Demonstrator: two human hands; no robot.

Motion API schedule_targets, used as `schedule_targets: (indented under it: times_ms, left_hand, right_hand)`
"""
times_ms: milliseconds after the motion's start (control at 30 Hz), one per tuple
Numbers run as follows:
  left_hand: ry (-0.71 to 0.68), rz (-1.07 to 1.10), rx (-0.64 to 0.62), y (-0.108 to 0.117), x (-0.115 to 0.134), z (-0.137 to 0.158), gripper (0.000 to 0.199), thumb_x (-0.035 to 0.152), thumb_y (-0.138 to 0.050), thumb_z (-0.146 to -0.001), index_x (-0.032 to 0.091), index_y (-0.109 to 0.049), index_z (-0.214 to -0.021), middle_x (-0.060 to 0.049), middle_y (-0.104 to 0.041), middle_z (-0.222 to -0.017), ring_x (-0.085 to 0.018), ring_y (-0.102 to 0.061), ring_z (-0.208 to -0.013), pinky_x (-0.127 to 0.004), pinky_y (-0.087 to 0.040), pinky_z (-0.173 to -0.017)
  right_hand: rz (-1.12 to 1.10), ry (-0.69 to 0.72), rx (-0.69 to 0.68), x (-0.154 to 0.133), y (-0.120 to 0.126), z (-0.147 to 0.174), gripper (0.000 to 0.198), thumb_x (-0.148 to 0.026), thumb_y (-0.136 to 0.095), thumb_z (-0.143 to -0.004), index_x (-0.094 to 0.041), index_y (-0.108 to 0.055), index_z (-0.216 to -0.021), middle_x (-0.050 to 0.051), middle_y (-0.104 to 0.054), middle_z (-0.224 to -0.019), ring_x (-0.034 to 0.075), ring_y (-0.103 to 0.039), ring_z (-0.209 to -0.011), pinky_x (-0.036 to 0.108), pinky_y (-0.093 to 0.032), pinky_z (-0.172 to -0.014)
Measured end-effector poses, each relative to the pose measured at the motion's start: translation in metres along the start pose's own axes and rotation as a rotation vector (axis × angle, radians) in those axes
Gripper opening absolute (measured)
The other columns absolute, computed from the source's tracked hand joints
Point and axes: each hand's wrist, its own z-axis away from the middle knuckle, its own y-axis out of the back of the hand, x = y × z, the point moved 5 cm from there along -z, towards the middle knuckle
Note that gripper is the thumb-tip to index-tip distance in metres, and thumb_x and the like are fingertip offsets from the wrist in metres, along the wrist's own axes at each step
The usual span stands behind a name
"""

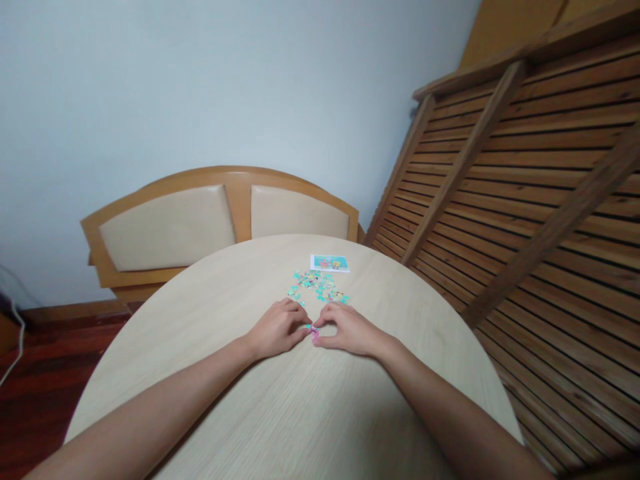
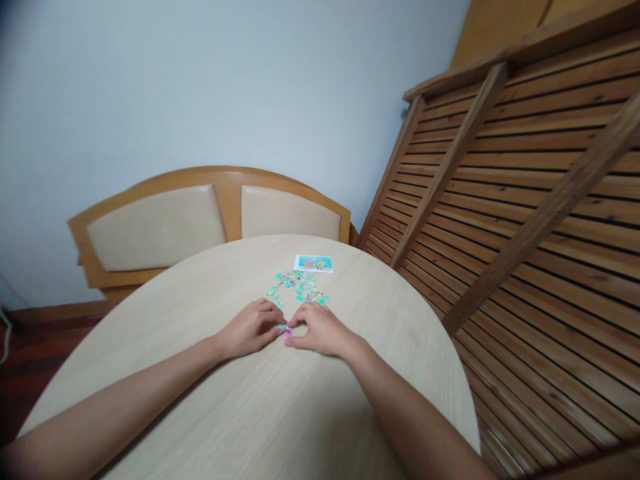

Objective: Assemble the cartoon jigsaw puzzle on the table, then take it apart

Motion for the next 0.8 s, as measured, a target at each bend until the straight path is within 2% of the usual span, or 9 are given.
schedule_targets:
  times_ms: [167,300,433,500,567,700,800]
  left_hand:
    - [-0.014,0.03,0.001,-0.002,-0.002,0.001,0.016,0.032,-0.058,-0.096,0.023,-0.07,-0.1,-0.005,-0.07,-0.097,-0.022,-0.061,-0.097,-0.036,-0.045,-0.09]
    - [-0.029,0.044,-0.007,0.0,0.0,0.001,0.017,0.031,-0.057,-0.097,0.022,-0.071,-0.096,-0.006,-0.069,-0.097,-0.022,-0.061,-0.096,-0.035,-0.046,-0.09]
    - [-0.024,0.047,-0.015,0.001,0.004,0.0,0.019,0.031,-0.055,-0.097,0.021,-0.07,-0.094,-0.007,-0.068,-0.097,-0.022,-0.061,-0.096,-0.035,-0.047,-0.089]
    - [-0.022,0.052,-0.02,0.001,0.005,-0.001,0.017,0.03,-0.054,-0.097,0.021,-0.069,-0.094,-0.007,-0.068,-0.097,-0.022,-0.061,-0.096,-0.034,-0.048,-0.089]
    - [-0.022,0.055,-0.022,0.0,0.006,0.0,0.015,0.028,-0.054,-0.097,0.02,-0.067,-0.094,-0.007,-0.067,-0.098,-0.022,-0.06,-0.097,-0.035,-0.048,-0.09]
    - [-0.03,0.06,-0.024,-0.002,0.005,0.0,0.013,0.026,-0.054,-0.097,0.021,-0.065,-0.096,-0.007,-0.066,-0.099,-0.022,-0.06,-0.1,-0.036,-0.047,-0.092]
    - [-0.028,0.06,-0.024,-0.003,0.005,0.0,0.011,0.025,-0.054,-0.097,0.02,-0.065,-0.097,-0.007,-0.066,-0.099,-0.022,-0.059,-0.1,-0.035,-0.047,-0.093]
  right_hand:
    - [-0.003,0.028,-0.003,-0.001,0.001,0.0,0.026,-0.04,-0.08,-0.078,-0.022,-0.076,-0.096,0.004,-0.069,-0.096,0.022,-0.061,-0.097,0.033,-0.045,-0.088]
    - [-0.067,0.047,-0.02,0.004,0.004,-0.001,0.025,-0.042,-0.074,-0.084,-0.023,-0.076,-0.099,0.004,-0.071,-0.097,0.021,-0.063,-0.095,0.032,-0.046,-0.086]
    - [0.005,-0.051,0.125,0.028,0.016,-0.001,0.019,-0.032,-0.065,-0.09,-0.019,-0.073,-0.102,0.007,-0.072,-0.098,0.021,-0.064,-0.093,0.033,-0.048,-0.087]
    - [0.096,-0.108,0.216,0.041,0.021,0.0,0.023,-0.029,-0.062,-0.092,-0.017,-0.071,-0.11,0.01,-0.071,-0.106,0.023,-0.062,-0.101,0.037,-0.046,-0.093]
    - [0.171,-0.153,0.249,0.05,0.022,0.001,0.031,-0.03,-0.059,-0.094,-0.017,-0.067,-0.121,0.012,-0.068,-0.117,0.025,-0.059,-0.111,0.04,-0.043,-0.099]
    - [0.258,-0.215,0.188,0.057,0.012,0.001,0.043,-0.038,-0.056,-0.096,-0.023,-0.058,-0.137,0.012,-0.057,-0.14,0.029,-0.047,-0.128,0.047,-0.039,-0.106]
    - [0.27,-0.243,0.146,0.056,0.006,0.002,0.041,-0.04,-0.054,-0.097,-0.027,-0.06,-0.135,0.01,-0.054,-0.144,0.029,-0.044,-0.132,0.051,-0.037,-0.107]
